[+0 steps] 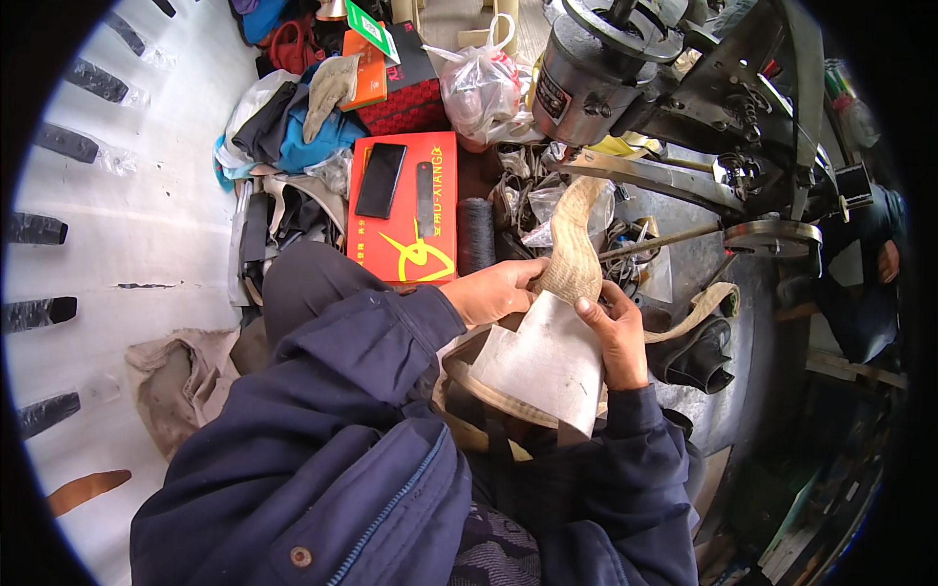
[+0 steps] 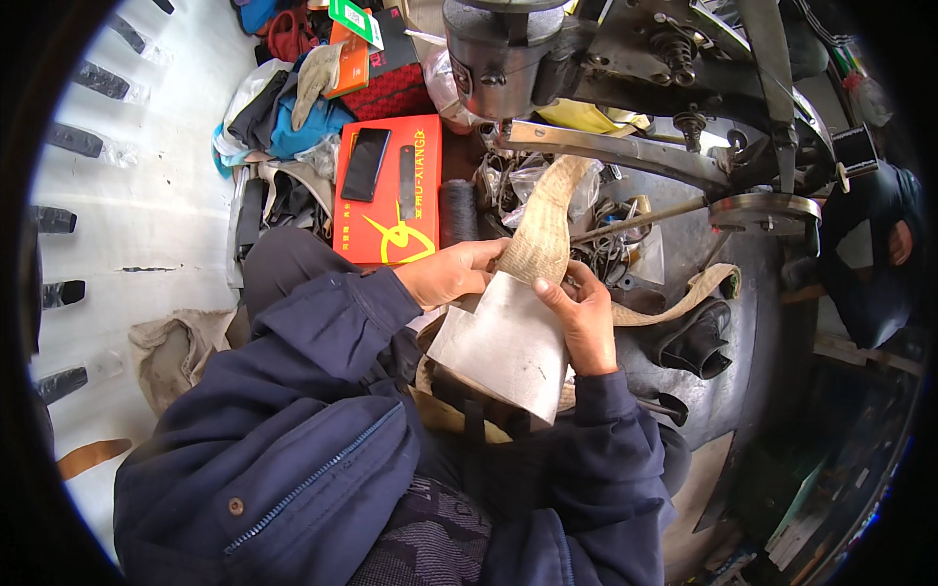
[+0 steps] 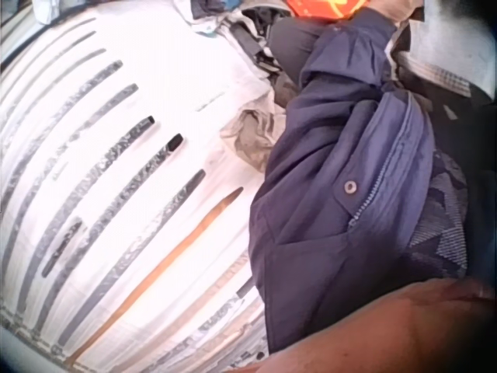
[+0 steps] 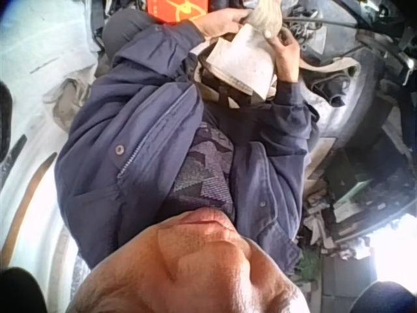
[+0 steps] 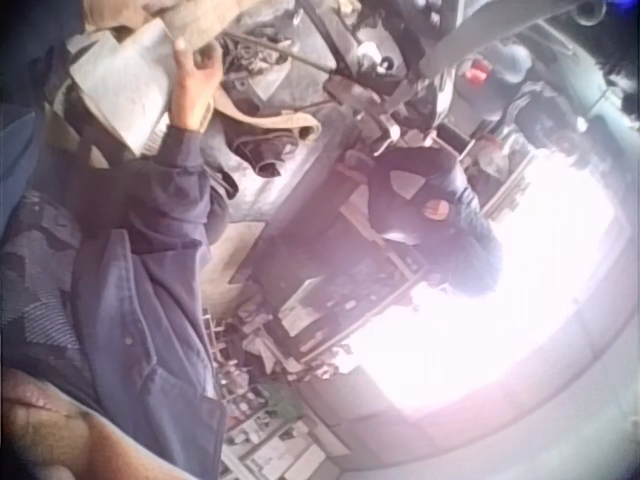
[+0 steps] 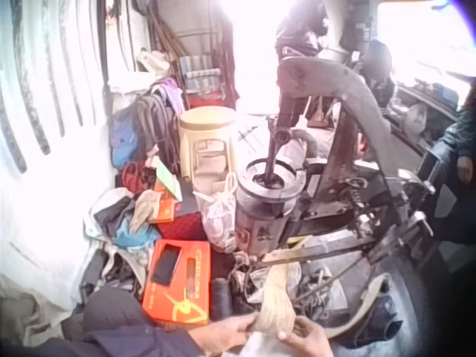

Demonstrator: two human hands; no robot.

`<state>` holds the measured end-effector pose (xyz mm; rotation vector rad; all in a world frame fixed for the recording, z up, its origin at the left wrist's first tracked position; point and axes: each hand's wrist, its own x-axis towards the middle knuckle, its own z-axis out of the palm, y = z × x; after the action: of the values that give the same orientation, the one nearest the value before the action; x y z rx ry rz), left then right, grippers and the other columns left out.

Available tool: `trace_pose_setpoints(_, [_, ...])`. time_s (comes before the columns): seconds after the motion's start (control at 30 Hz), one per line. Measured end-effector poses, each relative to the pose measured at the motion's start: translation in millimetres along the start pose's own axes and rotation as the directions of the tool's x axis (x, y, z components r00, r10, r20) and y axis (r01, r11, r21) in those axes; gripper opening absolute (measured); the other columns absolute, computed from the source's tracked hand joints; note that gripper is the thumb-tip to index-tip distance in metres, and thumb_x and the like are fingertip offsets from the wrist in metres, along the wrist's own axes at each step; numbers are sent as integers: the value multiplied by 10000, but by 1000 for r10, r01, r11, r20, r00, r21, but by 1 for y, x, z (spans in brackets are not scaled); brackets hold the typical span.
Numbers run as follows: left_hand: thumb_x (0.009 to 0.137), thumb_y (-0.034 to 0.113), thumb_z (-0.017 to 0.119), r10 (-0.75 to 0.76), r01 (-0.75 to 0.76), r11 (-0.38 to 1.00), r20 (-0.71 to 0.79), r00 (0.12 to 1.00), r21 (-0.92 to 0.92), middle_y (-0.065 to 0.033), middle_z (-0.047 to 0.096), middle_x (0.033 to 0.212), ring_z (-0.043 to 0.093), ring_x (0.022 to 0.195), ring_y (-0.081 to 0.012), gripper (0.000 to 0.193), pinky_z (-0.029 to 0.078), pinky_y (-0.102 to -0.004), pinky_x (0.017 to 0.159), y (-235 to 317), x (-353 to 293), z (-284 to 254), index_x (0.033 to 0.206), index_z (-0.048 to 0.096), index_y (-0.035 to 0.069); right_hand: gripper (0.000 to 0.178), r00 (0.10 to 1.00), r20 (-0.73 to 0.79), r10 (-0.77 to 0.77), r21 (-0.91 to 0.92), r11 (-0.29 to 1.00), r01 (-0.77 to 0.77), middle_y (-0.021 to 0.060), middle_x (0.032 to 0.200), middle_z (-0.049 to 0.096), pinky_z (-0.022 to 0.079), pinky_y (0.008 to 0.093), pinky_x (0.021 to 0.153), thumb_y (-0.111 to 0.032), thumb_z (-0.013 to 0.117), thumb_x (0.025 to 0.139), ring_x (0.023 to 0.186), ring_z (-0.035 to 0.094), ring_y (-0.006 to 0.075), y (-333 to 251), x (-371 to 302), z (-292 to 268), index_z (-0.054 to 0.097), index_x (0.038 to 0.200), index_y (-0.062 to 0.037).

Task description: The person sits at a sewing machine and sews a beige woven strap, then cuts a white fabric piece and sews it to the strap. They repeatedly align and stitch sections of the strap and fabric using the machine.

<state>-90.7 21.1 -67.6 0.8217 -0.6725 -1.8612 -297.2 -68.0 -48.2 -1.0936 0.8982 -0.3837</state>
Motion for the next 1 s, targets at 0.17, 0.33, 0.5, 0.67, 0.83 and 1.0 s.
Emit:
trace_pose_setpoints(0.17, [898,-41,500,-39,37,998,29,999,54,-88,512,1460,498,1334,-165,688,390,-321,1110,-1,1,0,1556,315,33,596,1000,-20,0,21,1000,0,144,1084,707,555,271,818,-200,822,853,930,684,155,1,-1,1,513,1278,79])
trace_pose_setpoints(0.33, [802,-20,450,-57,57,998,65,996,1,-96,491,1477,511,1326,-178,791,403,-322,1101,6,0,3,1571,272,19,610,993,-115,-41,-54,998,35,155,1007,717,567,258,738,-200,822,854,854,693,152,6,1,8,504,1274,106])
trace_pose_setpoints(0.5, [942,218,571,-128,137,961,54,990,-240,-111,550,1401,557,1268,-186,679,450,-326,1053,12,-6,6,1537,323,4,624,977,-204,-59,-147,989,28,179,1000,722,571,271,726,-237,824,847,846,700,163,11,1,12,521,1259,120])
trace_pose_setpoints(0.67, [977,134,645,-38,52,990,-105,994,134,-67,623,1297,585,1162,-117,525,468,-287,995,-1,1,5,1443,458,-19,615,984,-173,-52,-172,985,22,168,1008,726,566,273,752,-237,828,837,878,699,160,14,1,11,537,1248,117])
trace_pose_setpoints(0.83, [970,48,608,-22,36,994,-128,992,108,-73,660,1262,623,1129,-126,480,483,-288,985,-7,0,-7,1428,482,-25,478,996,35,85,-167,983,-78,133,1025,731,552,294,826,-195,819,838,898,682,152,12,2,0,648,1175,98])
trace_pose_setpoints(1.0, [973,42,597,-89,97,993,-122,989,62,-88,659,1278,635,1127,-134,483,489,-283,982,-7,-1,-11,1435,475,-28,445,980,70,185,-120,977,-176,107,1018,735,555,288,808,-179,833,828,859,680,140,15,-2,1,682,1151,87])
